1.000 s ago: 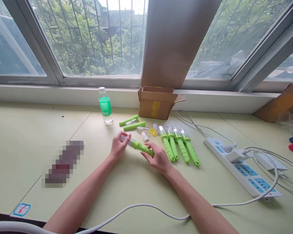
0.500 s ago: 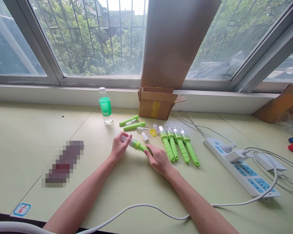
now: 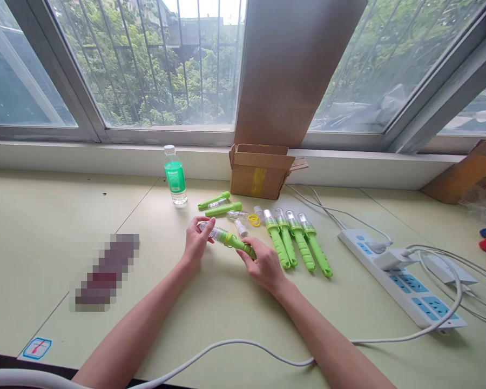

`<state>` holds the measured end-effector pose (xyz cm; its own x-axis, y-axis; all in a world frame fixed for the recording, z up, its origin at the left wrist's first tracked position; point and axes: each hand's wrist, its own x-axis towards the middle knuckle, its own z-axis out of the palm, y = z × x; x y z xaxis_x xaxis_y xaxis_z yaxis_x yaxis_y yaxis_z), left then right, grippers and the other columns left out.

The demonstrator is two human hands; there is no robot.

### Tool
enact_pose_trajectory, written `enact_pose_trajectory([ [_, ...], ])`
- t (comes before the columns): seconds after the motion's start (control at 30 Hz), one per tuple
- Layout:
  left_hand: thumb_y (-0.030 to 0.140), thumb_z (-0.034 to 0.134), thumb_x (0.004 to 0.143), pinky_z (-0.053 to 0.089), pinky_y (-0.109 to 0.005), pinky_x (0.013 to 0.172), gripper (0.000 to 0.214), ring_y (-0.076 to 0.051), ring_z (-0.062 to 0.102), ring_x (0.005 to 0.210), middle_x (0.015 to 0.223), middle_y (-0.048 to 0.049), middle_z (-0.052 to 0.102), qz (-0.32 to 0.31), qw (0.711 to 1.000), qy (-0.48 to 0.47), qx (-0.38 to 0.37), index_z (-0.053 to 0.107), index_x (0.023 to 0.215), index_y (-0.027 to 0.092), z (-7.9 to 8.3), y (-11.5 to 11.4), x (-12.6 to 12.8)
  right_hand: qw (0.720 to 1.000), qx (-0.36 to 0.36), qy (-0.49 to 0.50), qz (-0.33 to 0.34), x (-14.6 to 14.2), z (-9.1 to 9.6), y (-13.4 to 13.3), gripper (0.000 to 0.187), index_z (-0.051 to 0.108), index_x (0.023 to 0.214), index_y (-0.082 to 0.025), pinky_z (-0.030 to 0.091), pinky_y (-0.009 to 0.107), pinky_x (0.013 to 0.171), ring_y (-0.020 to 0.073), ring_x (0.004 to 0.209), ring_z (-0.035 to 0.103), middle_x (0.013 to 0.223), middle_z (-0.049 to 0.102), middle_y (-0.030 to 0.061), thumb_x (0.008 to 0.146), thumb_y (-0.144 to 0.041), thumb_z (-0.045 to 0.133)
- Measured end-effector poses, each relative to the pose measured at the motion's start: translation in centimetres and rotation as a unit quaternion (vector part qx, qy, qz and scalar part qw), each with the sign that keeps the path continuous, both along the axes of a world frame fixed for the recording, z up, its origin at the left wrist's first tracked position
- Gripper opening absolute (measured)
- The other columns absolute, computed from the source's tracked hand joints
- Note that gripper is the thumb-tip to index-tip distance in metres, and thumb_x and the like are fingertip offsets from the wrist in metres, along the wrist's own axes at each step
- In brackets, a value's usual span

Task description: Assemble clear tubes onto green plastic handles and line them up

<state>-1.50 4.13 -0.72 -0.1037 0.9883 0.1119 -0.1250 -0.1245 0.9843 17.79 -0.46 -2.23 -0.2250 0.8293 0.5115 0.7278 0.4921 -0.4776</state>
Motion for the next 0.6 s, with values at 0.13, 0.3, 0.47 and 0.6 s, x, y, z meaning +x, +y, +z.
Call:
enact_pose_trajectory([
  [0.13, 0.047, 0.071, 0.067, 0.052, -0.025, 0.057, 0.042, -0.012, 0.061, 0.062, 0.072, -0.0009, 0.06, -0.018, 0.997, -0.066, -0.038, 0.057, 0.091, 0.016, 0.0, 0.09, 0.04, 0.999, 0.021, 0.0, -0.035, 0.0, -0.26, 0.07, 0.021, 0.057, 0.101, -0.02, 0.041, 0.027, 0.057, 0.0183, 0.067, 0.059, 0.09, 0.066, 0.0062, 0.085, -0.032, 0.053],
  [0.3, 0.04, 0.076, 0.063, 0.053, -0.027, 0.067, 0.041, -0.012, 0.063, 0.07, 0.084, -0.0038, 0.064, -0.038, 0.987, -0.135, -0.082, 0.06, 0.092, 0.015, -0.24, 0.17, 0.12, 0.998, 0.026, -0.002, -0.052, 0.05, -0.36, 0.28, 0.021, 0.058, 0.101, -0.021, 0.042, 0.028, 0.058, 0.0196, 0.068, 0.061, 0.09, 0.067, 0.0061, 0.085, -0.034, 0.052],
  [0.47, 0.037, 0.076, 0.064, 0.052, -0.027, 0.071, 0.04, -0.012, 0.064, 0.073, 0.091, -0.0062, 0.066, -0.054, 0.984, -0.145, -0.086, 0.064, 0.094, 0.014, -0.64, 0.32, 0.03, 0.999, -0.016, 0.0, -0.032, 0.01, -0.01, 0.21, 0.023, 0.059, 0.102, -0.019, 0.04, 0.028, 0.056, 0.0179, 0.061, 0.058, 0.082, 0.068, 0.0051, 0.087, -0.034, 0.05],
  [0.6, 0.036, 0.076, 0.065, 0.051, -0.028, 0.075, 0.041, -0.015, 0.065, 0.08, 0.095, -0.0082, 0.067, -0.068, 0.982, -0.154, -0.089, 0.064, 0.098, 0.015, -0.76, 0.4, -0.09, 0.998, -0.047, 0.023, -0.017, 0.0, 0.31, 0.15, 0.023, 0.059, 0.099, -0.019, 0.038, 0.027, 0.053, 0.0158, 0.055, 0.054, 0.075, 0.065, 0.0036, 0.087, -0.035, 0.049],
])
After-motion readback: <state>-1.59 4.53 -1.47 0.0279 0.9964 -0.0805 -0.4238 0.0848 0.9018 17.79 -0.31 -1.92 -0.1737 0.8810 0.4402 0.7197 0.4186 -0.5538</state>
